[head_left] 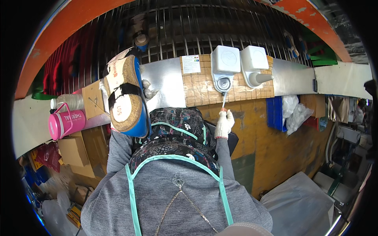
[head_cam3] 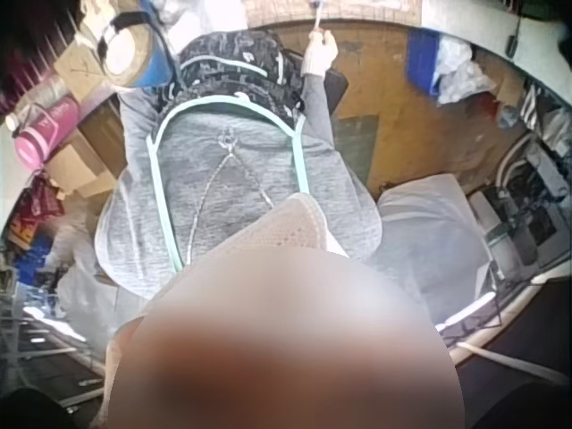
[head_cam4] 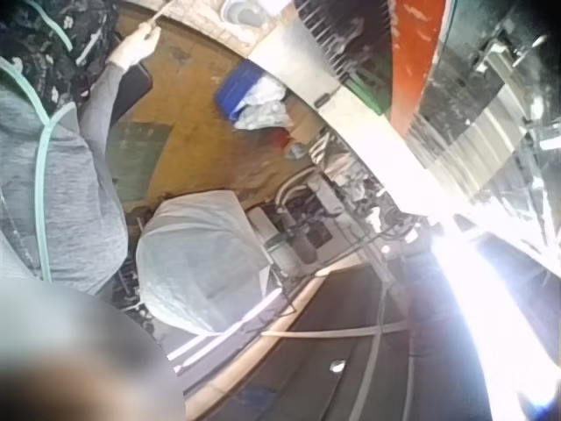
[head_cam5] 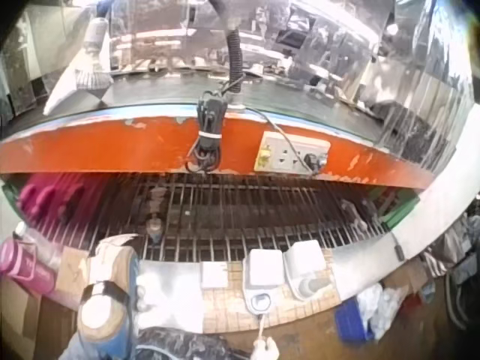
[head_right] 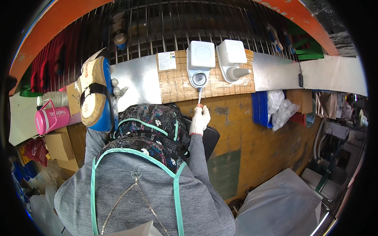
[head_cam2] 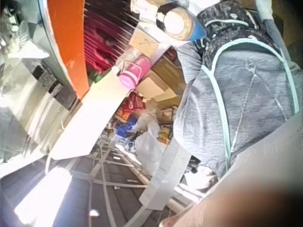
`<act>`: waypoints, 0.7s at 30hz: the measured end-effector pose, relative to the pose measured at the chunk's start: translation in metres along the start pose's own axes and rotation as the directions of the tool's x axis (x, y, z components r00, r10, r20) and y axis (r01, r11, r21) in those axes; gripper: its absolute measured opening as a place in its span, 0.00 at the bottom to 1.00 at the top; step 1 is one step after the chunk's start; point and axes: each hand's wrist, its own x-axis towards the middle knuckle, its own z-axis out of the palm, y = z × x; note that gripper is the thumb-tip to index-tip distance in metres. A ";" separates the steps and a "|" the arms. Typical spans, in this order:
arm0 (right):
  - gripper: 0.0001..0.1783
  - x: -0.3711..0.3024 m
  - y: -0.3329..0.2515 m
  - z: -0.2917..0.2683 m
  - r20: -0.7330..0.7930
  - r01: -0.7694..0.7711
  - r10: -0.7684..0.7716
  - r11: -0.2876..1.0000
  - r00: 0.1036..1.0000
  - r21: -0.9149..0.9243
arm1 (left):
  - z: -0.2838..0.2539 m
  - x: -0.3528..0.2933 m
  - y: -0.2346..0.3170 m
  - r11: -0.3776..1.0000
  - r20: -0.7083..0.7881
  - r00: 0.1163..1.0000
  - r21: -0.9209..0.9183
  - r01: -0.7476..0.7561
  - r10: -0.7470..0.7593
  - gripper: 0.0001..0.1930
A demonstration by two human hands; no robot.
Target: The person holds a blue and black sandal and uses a small brush to apply glue from a container onto the sole and strap areas. The person repeatedly dips the brush into the glue and spreads it across the sandal's surfaces.
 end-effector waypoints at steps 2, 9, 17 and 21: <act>0.07 -0.002 -0.004 -0.001 0.103 -0.051 0.047 0.998 0.994 0.037 | -0.002 -0.004 0.001 1.000 -0.005 1.000 -0.002 -0.001 0.001 0.46; 0.09 0.040 -0.061 -0.007 0.113 0.388 -0.443 0.602 0.890 -0.698 | -0.014 -0.007 0.010 1.000 0.003 1.000 0.002 -0.012 0.012 0.46; 0.09 0.055 -0.080 -0.010 0.324 0.537 -0.529 0.319 0.784 -0.781 | -0.036 -0.021 0.018 1.000 -0.036 0.999 0.014 0.000 0.001 0.47; 0.09 0.066 -0.069 -0.019 0.280 0.163 -0.069 0.931 0.958 -0.328 | -0.020 -0.025 0.018 0.986 -0.055 0.996 0.157 -0.062 0.072 0.49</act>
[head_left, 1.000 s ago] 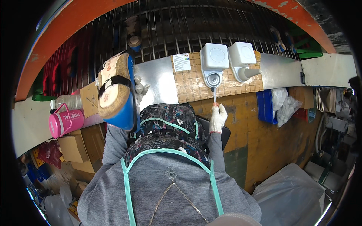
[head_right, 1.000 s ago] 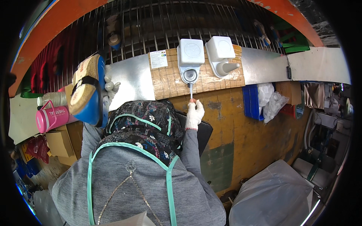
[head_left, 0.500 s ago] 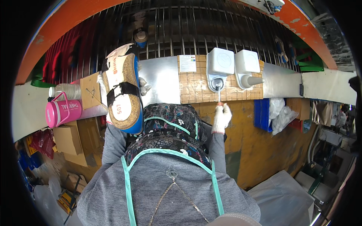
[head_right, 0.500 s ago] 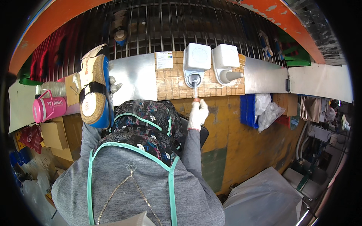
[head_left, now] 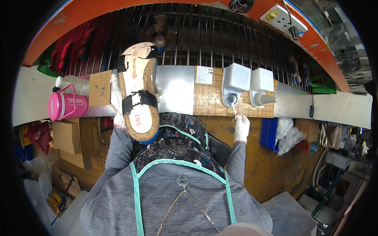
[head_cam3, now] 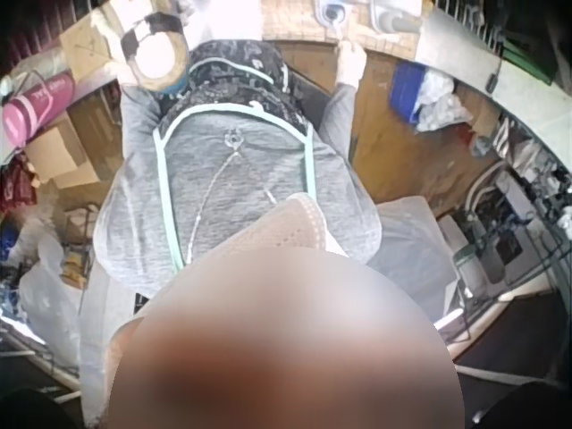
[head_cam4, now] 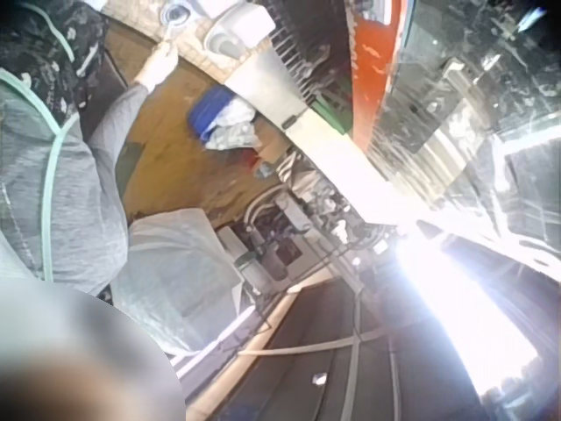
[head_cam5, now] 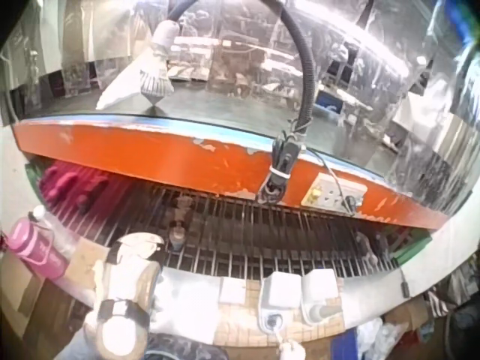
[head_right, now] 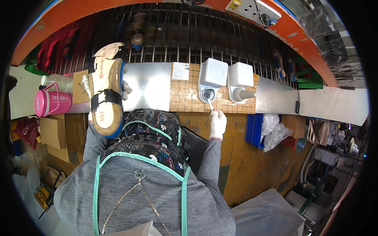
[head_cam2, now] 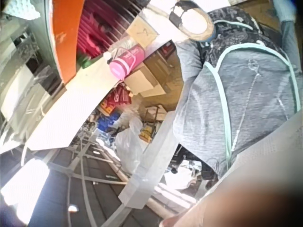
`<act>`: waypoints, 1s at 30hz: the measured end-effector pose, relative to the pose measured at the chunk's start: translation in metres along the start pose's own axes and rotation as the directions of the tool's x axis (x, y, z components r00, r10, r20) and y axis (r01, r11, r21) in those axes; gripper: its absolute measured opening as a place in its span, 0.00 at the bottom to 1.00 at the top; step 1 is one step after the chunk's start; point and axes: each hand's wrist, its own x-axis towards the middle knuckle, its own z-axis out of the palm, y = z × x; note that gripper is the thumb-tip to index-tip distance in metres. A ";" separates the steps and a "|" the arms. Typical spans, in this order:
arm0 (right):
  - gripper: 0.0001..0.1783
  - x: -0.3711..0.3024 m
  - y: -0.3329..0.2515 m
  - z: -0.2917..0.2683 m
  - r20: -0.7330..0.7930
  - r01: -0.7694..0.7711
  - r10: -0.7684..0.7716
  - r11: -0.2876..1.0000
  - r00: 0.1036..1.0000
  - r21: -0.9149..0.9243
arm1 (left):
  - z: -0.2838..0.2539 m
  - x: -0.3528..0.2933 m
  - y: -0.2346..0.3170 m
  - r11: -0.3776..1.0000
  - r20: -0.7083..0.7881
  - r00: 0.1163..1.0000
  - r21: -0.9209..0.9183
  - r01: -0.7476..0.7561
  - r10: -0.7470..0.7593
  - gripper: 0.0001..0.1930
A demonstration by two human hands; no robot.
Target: The person holds a blue and black sandal and uses a small brush to apply glue from a container onto the sole and strap areas. The person repeatedly dips the brush into the glue and spreads it across the sandal's surfaces.
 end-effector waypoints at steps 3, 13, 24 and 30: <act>0.06 -0.002 0.008 -0.001 0.151 -0.216 0.178 0.932 0.972 0.291 | 0.020 0.004 0.001 0.983 -0.240 0.963 0.165 -0.082 0.121 0.60; 0.08 -0.019 -0.102 0.034 -0.023 0.713 -0.761 0.617 0.648 -0.334 | 0.079 0.038 -0.023 0.825 -0.382 0.915 0.553 0.114 0.130 0.42; 0.10 -0.093 -0.232 0.076 0.231 0.664 -0.681 0.731 0.695 0.159 | 0.098 0.036 -0.026 0.632 0.053 0.980 0.757 -0.165 0.192 0.35; 0.11 -0.082 -0.248 0.096 0.219 0.707 -0.721 0.691 0.658 0.153 | 0.091 0.030 -0.021 0.541 -0.016 0.976 0.834 -0.107 0.219 0.37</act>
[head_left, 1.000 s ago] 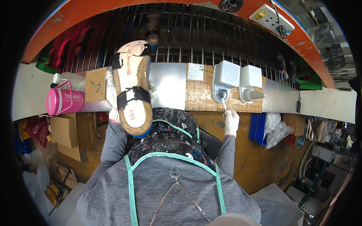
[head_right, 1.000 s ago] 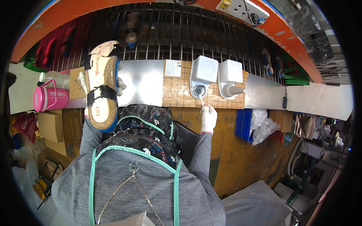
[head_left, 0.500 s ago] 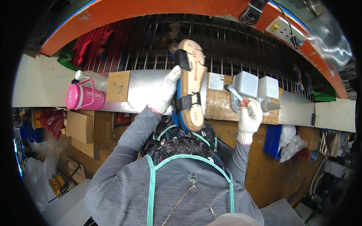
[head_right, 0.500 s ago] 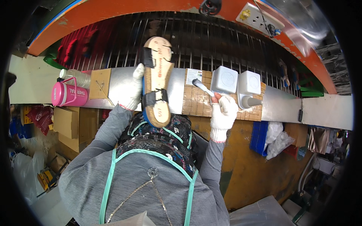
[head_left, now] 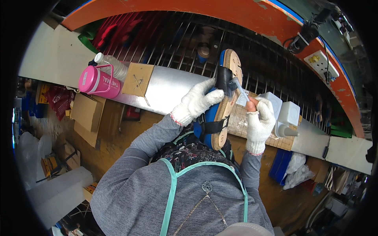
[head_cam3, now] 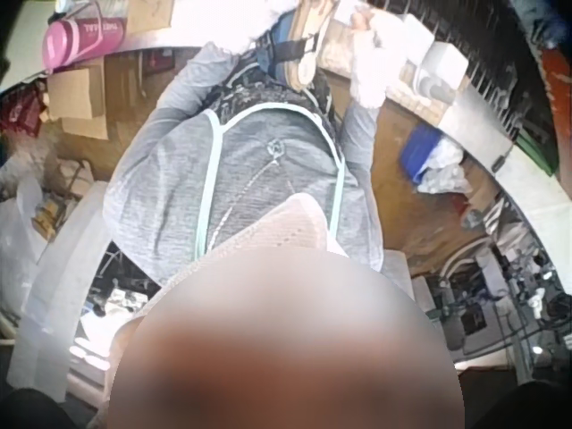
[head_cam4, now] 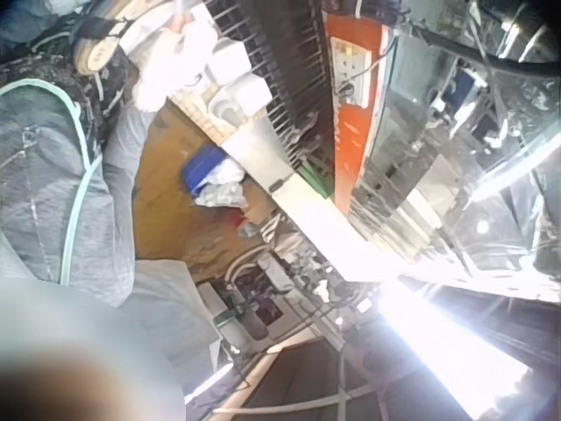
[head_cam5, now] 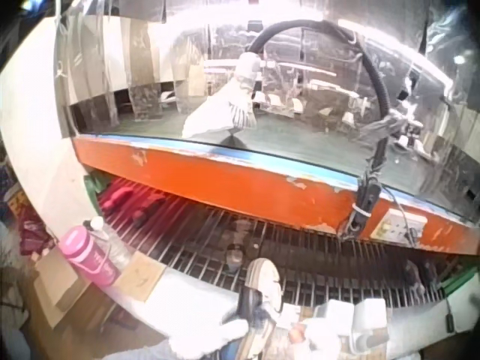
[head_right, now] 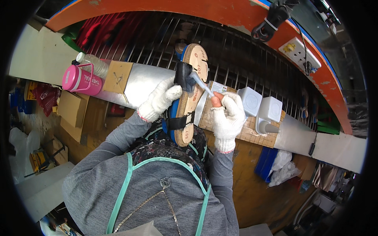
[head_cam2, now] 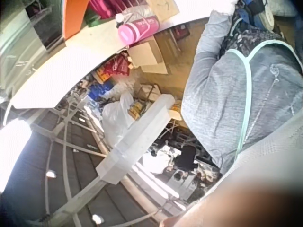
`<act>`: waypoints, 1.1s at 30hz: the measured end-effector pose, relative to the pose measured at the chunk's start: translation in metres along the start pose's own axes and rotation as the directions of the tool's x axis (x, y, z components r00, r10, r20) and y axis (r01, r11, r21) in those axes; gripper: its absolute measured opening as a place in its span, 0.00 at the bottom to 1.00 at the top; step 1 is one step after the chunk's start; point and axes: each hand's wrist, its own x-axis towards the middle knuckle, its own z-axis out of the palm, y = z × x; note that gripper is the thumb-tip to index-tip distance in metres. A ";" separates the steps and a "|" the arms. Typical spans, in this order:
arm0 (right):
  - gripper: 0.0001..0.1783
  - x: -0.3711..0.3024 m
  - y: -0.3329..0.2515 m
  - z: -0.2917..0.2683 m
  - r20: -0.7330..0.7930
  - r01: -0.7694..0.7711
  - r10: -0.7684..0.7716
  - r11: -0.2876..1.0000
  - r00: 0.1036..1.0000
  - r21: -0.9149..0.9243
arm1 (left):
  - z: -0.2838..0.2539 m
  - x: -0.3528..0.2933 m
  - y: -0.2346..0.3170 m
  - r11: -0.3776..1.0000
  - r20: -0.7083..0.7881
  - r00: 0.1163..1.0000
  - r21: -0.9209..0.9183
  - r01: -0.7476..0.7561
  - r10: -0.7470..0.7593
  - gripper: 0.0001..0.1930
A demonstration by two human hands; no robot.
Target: The person holds a blue and black sandal and uses a small brush to apply glue from a container onto the sole and strap areas. The person repeatedly dips the brush into the glue and spreads it across the sandal's surfaces.
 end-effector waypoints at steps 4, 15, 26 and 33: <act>0.11 0.023 -0.005 0.002 0.025 0.075 -0.073 0.994 0.997 -0.074 | -0.010 0.000 -0.001 0.998 -0.014 1.000 0.062 -0.015 0.016 0.38; 0.12 0.054 -0.008 0.003 0.082 0.250 -0.239 0.955 0.967 -0.162 | -0.019 0.003 0.012 0.999 0.026 0.999 -0.028 -0.035 0.036 0.38; 0.12 0.041 0.000 -0.004 0.157 0.323 -0.301 0.935 0.941 -0.144 | -0.020 0.011 0.021 0.987 0.056 0.992 -0.102 0.121 -0.116 0.34; 0.11 0.016 0.001 0.006 0.037 0.064 -0.062 0.996 0.997 -0.067 | 0.001 0.001 0.030 0.923 -0.044 0.987 -0.364 0.126 -0.152 0.34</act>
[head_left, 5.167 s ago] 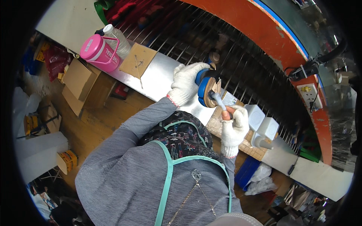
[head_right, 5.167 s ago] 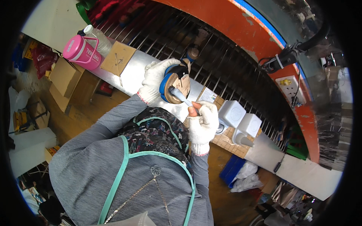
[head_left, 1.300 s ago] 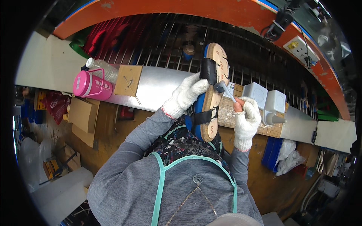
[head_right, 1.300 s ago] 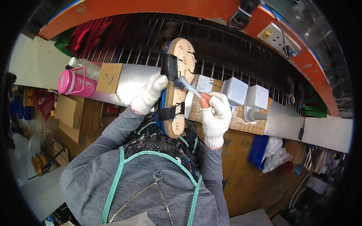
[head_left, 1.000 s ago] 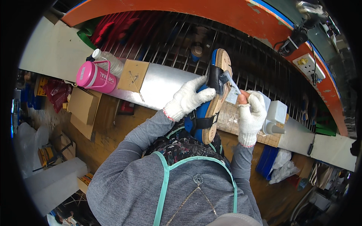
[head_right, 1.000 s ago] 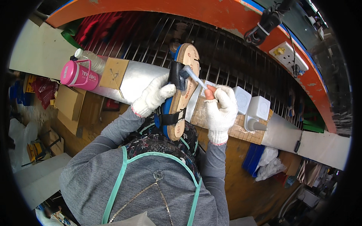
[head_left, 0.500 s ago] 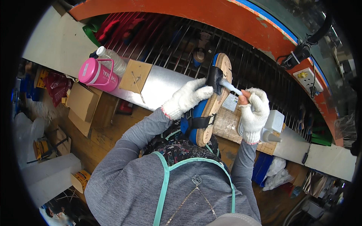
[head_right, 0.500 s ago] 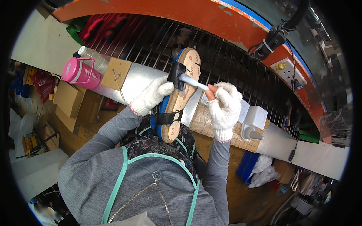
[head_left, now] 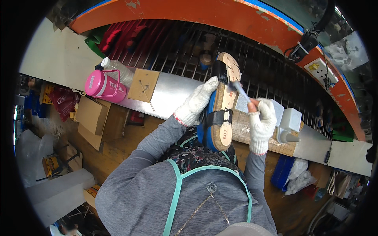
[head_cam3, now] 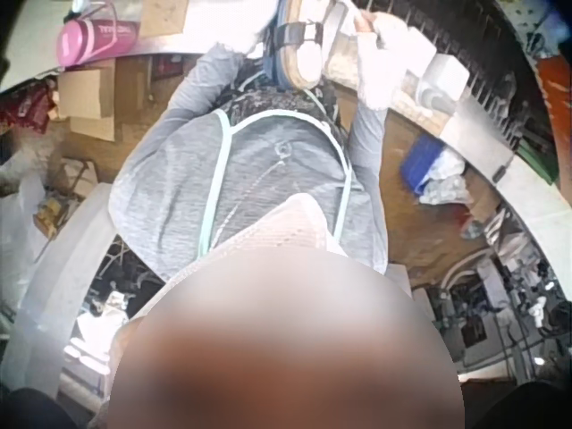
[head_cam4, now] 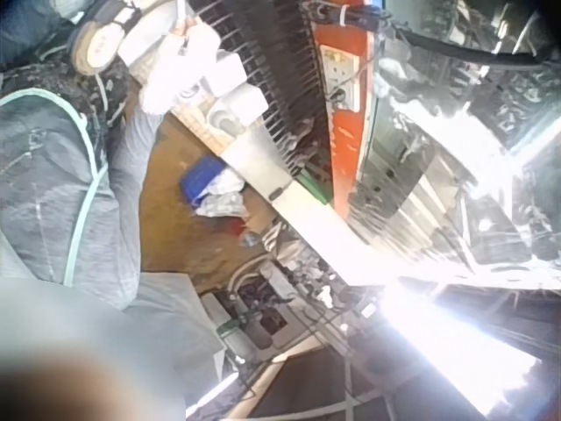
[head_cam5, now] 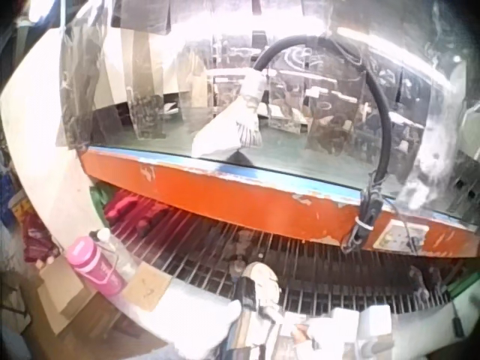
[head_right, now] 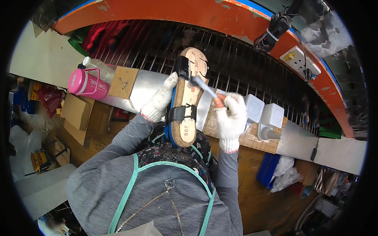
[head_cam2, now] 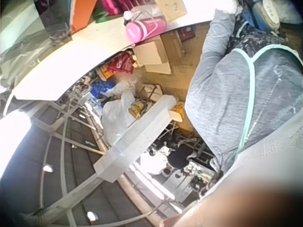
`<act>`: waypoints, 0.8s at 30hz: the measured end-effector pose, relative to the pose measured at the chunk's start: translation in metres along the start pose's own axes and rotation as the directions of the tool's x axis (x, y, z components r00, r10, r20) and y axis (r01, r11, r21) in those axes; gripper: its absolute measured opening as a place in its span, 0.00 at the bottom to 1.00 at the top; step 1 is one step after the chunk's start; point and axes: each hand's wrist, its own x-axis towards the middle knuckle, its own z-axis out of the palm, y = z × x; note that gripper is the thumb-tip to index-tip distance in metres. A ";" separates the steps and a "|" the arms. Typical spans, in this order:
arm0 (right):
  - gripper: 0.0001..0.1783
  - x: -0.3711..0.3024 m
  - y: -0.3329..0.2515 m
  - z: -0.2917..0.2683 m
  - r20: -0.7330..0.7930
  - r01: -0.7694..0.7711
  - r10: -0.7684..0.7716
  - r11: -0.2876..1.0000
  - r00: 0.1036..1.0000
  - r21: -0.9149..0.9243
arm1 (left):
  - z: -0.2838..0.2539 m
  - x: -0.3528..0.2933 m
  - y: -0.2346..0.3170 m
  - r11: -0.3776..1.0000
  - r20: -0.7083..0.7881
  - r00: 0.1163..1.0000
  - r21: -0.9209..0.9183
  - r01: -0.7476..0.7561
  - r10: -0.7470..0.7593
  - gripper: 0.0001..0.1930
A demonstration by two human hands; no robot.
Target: The person holds a blue and black sandal and uses a small brush to apply glue from a container onto the sole and strap areas. The person repeatedly dips the brush into the glue and spreads it across the sandal's surfaces.
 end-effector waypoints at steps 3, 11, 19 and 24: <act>0.12 -0.021 -0.009 -0.005 0.107 -0.067 0.062 0.997 0.992 0.046 | -0.003 -0.001 -0.002 0.998 -0.007 0.999 0.055 -0.042 0.042 0.34; 0.11 -0.020 -0.014 0.004 0.005 0.022 -0.022 0.987 1.000 -0.158 | -0.014 -0.007 -0.013 0.984 -0.043 0.995 0.157 -0.087 0.095 0.33; 0.10 -0.001 -0.016 0.008 -0.050 0.266 -0.304 0.892 0.951 -0.365 | -0.013 -0.015 -0.003 0.955 -0.065 0.992 0.285 -0.082 0.104 0.29; 0.10 -0.003 -0.009 0.013 0.006 0.207 -0.212 0.951 0.977 -0.230 | -0.015 -0.012 0.001 0.944 -0.093 0.982 0.305 -0.127 0.162 0.28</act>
